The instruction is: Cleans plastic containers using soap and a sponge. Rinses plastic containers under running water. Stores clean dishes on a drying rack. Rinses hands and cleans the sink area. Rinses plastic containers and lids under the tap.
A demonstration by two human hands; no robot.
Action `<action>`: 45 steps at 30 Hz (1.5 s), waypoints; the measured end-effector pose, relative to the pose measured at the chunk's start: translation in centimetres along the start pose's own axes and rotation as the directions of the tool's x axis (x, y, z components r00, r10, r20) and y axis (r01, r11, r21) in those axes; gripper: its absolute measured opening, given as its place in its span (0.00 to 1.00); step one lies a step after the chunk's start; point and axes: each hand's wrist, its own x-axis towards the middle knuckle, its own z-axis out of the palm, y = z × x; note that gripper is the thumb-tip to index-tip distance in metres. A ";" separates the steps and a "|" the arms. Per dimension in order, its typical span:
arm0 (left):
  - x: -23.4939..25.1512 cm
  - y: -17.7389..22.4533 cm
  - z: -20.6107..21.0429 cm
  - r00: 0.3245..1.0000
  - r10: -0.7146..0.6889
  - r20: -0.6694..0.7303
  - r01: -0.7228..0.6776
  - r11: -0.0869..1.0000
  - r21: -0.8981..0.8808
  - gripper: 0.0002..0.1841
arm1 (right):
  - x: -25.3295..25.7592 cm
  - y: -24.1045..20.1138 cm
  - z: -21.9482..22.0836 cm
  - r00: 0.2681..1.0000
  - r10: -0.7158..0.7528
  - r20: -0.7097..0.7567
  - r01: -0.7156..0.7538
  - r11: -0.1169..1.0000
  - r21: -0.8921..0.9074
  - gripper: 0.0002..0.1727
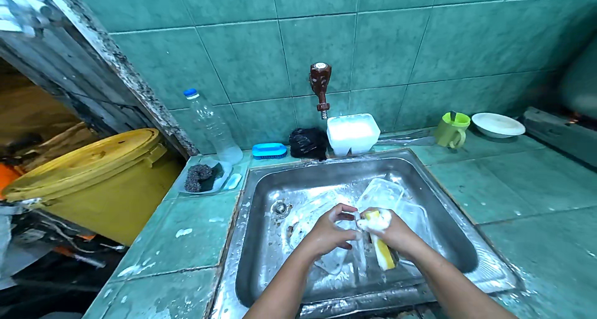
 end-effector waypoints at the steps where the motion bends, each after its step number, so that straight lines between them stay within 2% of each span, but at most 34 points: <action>1: 0.0 -0.1 0.0 1.000 0.000 0.007 0.000 1.000 -0.011 0.33 | -0.1 0.0 0.0 1.000 -0.003 0.003 0.003 1.000 0.015 0.18; 8: -0.3 0.1 -0.2 0.999 -0.007 -0.036 0.007 1.000 0.021 0.31 | -0.7 -0.6 -0.3 0.998 -0.003 -0.059 0.003 1.000 0.000 0.16; 10: -0.3 -0.1 -0.4 0.991 -0.008 -0.131 0.028 0.988 0.152 0.30 | -0.7 -0.3 -0.8 0.993 0.014 -0.114 -0.017 1.000 -0.024 0.18; 12: 0.0 -1.1 -0.8 0.968 -0.022 -0.249 0.101 0.945 0.310 0.34 | -0.8 -0.4 -1.7 0.985 0.028 -0.169 -0.044 0.995 -0.091 0.20; 13: 0.2 -2.0 -0.9 0.958 -0.045 -0.283 0.132 0.945 0.299 0.36 | -0.9 -0.6 -2.2 0.978 0.030 -0.205 -0.057 0.990 -0.126 0.20; 14: 0.2 -2.8 -1.1 0.950 -0.074 -0.304 0.150 0.961 0.234 0.36 | -1.0 -0.6 -2.8 0.969 0.031 -0.246 -0.073 0.984 -0.163 0.20; 17: -0.4 -3.2 -1.7 0.932 -0.173 -0.318 0.159 0.985 -0.068 0.25 | -1.1 -0.5 -5.6 0.936 0.079 -0.343 -0.191 0.933 -0.306 0.24; 20: -2.1 -1.4 -3.2 0.919 -0.170 -0.355 0.074 0.961 -0.267 0.24 | -0.8 0.4 -8.5 0.898 0.155 -0.413 -0.350 0.820 -0.453 0.27; 22: -3.2 -0.1 -3.5 0.920 -0.150 -0.363 0.006 0.930 -0.367 0.24 | -0.7 0.5 -9.0 0.862 0.121 -0.492 -0.382 0.792 -0.476 0.28; 24: -3.7 0.6 -2.8 0.945 -0.108 -0.309 -0.045 0.892 -0.450 0.24 | -0.3 0.2 -8.0 0.829 0.019 -0.559 -0.262 0.897 -0.357 0.30; 26: -3.7 0.8 -0.7 0.980 -0.033 -0.196 -0.077 0.848 -0.525 0.25 | 0.8 -0.4 -5.2 0.820 -0.017 -0.572 -0.076 0.988 -0.138 0.33; 28: -3.0 0.8 2.1 0.996 0.016 -0.083 -0.060 0.823 -0.565 0.27 | 1.8 -1.2 -0.9 0.852 -0.012 -0.524 0.053 0.997 0.062 0.39; 29: -2.5 0.7 3.5 0.997 0.021 -0.074 -0.058 0.831 -0.554 0.27 | 2.1 -1.4 1.7 0.875 -0.027 -0.483 0.090 0.990 0.108 0.43; 31: -1.5 0.4 5.1 0.980 -0.005 -0.201 -0.106 0.835 -0.540 0.26 | 1.5 -1.6 6.5 0.903 -0.120 -0.413 0.166 0.983 0.078 0.41; 33: -1.2 0.6 4.9 0.945 -0.081 -0.318 -0.129 0.800 -0.587 0.23 | 0.4 -1.8 8.9 0.905 -0.229 -0.359 0.238 0.971 -0.021 0.37; 35: -1.7 0.3 4.6 0.947 -0.096 -0.308 -0.119 0.784 -0.610 0.23 | 1.0 -1.2 8.6 0.889 -0.266 -0.373 0.244 0.964 -0.107 0.36; 38: -2.9 -0.2 4.8 0.970 -0.063 -0.235 -0.092 0.800 -0.593 0.24 | 3.9 0.1 5.4 0.881 -0.129 -0.454 0.099 0.991 -0.089 0.39; 41: -3.5 0.5 3.7 0.969 -0.041 -0.242 -0.078 0.883 -0.463 0.23 | 5.2 0.2 3.2 0.867 -0.086 -0.490 0.071 0.996 -0.051 0.31; 43: -3.0 0.4 1.7 0.954 0.003 -0.301 -0.123 0.916 -0.381 0.22 | 4.7 -0.1 2.3 0.849 -0.139 -0.510 0.103 0.990 -0.097 0.30; 45: -1.5 -0.3 -0.3 0.896 0.069 -0.438 -0.217 0.930 -0.296 0.18 | 3.8 -0.8 1.8 0.843 -0.204 -0.497 0.147 0.977 -0.152 0.32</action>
